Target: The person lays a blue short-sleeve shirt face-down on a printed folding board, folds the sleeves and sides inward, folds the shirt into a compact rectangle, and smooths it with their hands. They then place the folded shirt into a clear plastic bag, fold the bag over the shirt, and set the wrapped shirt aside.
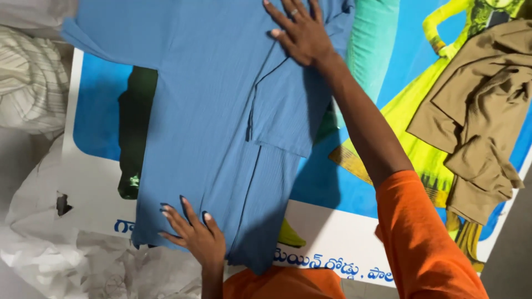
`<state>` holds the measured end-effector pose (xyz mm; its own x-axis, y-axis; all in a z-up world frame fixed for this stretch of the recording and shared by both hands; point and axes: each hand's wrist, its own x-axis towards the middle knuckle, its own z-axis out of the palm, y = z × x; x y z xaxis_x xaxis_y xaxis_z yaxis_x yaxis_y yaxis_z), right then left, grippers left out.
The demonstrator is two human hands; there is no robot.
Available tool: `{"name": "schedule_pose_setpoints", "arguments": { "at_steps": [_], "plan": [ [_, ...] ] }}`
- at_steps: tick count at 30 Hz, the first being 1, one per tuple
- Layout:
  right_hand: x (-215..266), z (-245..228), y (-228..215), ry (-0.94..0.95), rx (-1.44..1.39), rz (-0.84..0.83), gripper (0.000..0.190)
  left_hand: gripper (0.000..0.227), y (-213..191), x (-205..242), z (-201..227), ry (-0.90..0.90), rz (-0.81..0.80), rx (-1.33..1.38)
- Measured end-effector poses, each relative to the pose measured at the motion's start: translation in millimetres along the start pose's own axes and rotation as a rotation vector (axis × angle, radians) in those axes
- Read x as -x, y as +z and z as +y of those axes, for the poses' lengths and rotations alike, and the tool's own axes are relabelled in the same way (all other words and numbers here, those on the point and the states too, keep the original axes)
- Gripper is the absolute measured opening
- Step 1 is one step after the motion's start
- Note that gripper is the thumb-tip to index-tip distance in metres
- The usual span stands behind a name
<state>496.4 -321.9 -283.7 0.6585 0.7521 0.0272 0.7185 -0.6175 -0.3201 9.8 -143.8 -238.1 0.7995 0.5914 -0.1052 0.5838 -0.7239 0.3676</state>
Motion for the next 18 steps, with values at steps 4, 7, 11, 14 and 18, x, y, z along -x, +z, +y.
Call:
{"name": "schedule_pose_setpoints", "arguments": {
  "at_steps": [4,7,11,14,18],
  "plan": [
    [-6.4,-1.4,-6.0,0.106,-0.037,-0.099,0.056,0.063,0.0,-2.0,-6.8,-0.059,-0.035,-0.051],
    [-0.8,-14.5,-13.0,0.098,-0.001,0.039,0.056,0.064,-3.5,0.3,-7.1,-0.039,-0.047,-0.044],
    [44.9,-66.7,-19.3,0.153,-0.052,0.268,0.062,0.064,-9.4,-3.4,-20.0,-0.042,-0.072,-0.018],
    [98.6,-141.0,-19.3,0.301,-0.138,0.366,0.062,0.064,-21.2,-17.7,-43.0,-0.042,-0.051,-0.027],
    [179.3,-264.9,-16.7,0.503,-0.331,0.347,0.064,0.065,-41.1,-52.8,-68.9,0.040,0.079,-0.019]
  ]
}}
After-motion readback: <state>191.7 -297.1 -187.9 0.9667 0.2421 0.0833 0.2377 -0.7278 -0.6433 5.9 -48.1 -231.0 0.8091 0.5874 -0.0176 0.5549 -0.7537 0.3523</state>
